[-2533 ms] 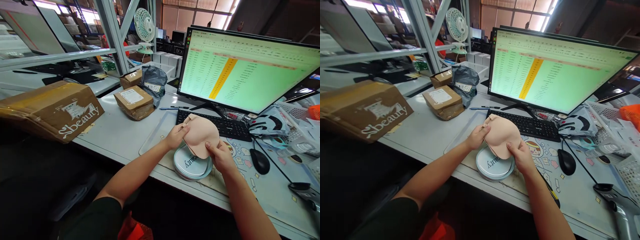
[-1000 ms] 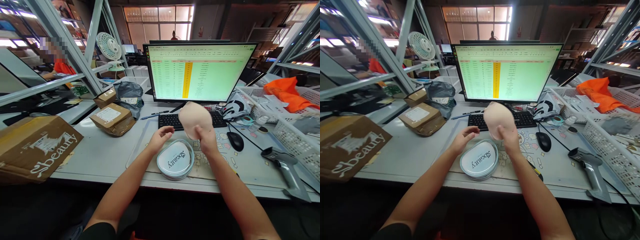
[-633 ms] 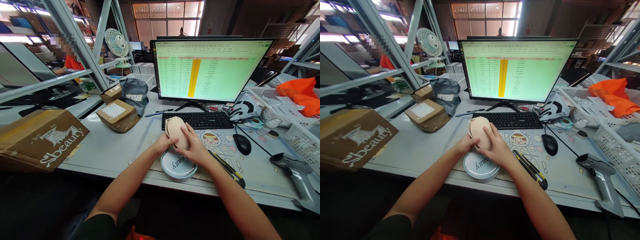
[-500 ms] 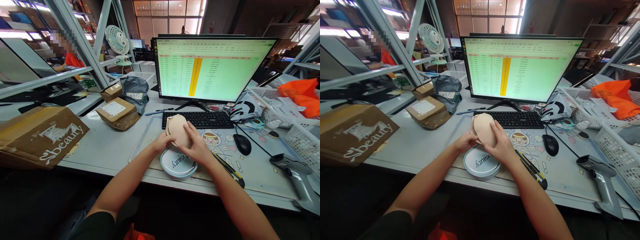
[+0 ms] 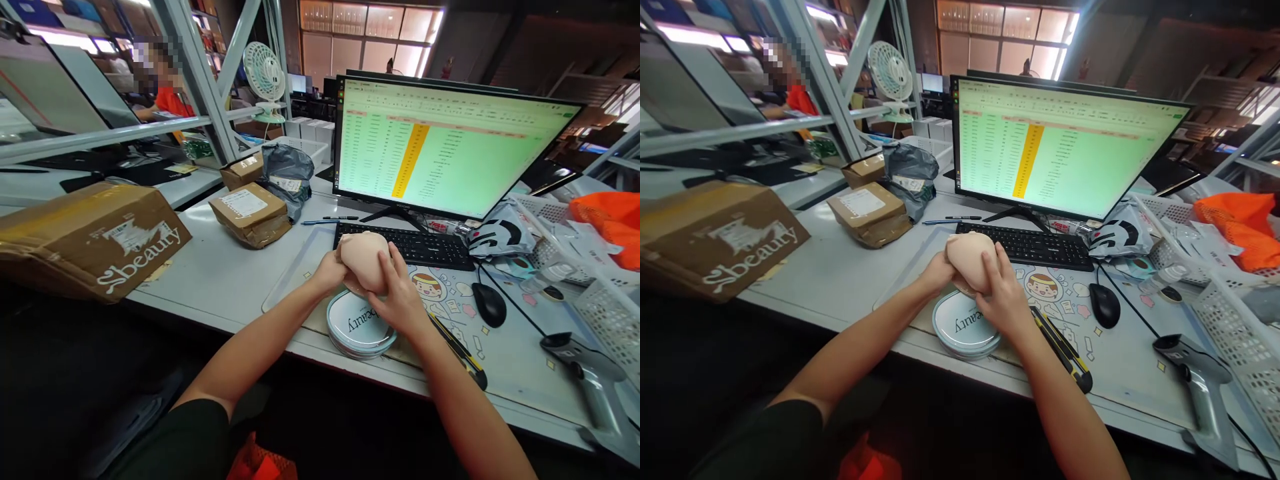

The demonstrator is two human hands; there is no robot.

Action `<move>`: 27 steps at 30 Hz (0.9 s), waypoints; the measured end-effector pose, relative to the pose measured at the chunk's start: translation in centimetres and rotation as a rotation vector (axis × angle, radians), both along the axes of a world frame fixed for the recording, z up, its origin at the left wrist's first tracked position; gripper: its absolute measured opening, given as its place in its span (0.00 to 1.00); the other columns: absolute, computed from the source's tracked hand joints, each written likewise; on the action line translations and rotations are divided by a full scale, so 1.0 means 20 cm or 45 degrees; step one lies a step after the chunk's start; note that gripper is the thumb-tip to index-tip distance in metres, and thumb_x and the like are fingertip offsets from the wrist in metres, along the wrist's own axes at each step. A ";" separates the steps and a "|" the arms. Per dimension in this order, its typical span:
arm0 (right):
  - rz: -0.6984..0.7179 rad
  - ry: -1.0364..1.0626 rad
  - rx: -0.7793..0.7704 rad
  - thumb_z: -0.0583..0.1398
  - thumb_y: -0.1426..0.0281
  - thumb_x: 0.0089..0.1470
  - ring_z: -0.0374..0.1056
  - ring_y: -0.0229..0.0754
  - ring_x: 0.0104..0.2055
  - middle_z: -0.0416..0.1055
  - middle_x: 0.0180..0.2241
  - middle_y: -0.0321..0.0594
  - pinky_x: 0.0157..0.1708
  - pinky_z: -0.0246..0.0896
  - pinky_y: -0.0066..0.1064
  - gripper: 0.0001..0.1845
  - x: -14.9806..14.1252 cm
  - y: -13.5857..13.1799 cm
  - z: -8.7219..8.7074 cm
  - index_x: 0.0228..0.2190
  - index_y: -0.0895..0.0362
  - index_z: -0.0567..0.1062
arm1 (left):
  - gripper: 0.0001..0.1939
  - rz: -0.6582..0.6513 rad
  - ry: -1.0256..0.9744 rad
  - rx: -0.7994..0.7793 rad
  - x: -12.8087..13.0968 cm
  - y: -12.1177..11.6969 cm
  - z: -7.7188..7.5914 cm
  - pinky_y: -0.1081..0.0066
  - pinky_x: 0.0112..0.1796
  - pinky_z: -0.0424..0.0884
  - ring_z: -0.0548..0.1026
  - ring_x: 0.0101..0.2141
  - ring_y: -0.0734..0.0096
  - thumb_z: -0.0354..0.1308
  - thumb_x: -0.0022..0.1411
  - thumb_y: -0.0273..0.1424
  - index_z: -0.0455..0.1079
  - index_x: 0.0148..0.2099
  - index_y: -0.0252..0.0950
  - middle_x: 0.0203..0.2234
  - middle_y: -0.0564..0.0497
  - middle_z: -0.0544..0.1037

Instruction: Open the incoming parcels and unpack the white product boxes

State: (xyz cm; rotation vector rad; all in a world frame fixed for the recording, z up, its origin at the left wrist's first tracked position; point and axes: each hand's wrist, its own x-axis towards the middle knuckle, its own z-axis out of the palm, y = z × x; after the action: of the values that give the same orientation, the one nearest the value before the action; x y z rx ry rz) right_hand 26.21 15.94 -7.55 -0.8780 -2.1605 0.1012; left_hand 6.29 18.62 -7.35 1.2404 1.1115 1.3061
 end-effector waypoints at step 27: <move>0.168 1.368 -1.100 0.75 0.57 0.46 0.75 0.53 0.53 0.79 0.50 0.47 0.57 0.72 0.46 0.31 -0.03 0.04 0.02 0.49 0.58 0.79 | 0.42 -0.289 -0.239 0.155 0.06 -0.05 -0.01 0.54 0.62 0.66 0.71 0.62 0.47 0.72 0.55 0.50 0.67 0.64 0.33 0.61 0.37 0.74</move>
State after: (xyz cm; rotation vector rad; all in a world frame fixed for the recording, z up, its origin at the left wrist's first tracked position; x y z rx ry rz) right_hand 25.63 16.71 -7.07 -0.8194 -1.0871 1.3181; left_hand 7.42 17.67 -7.61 1.2634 0.7450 1.3006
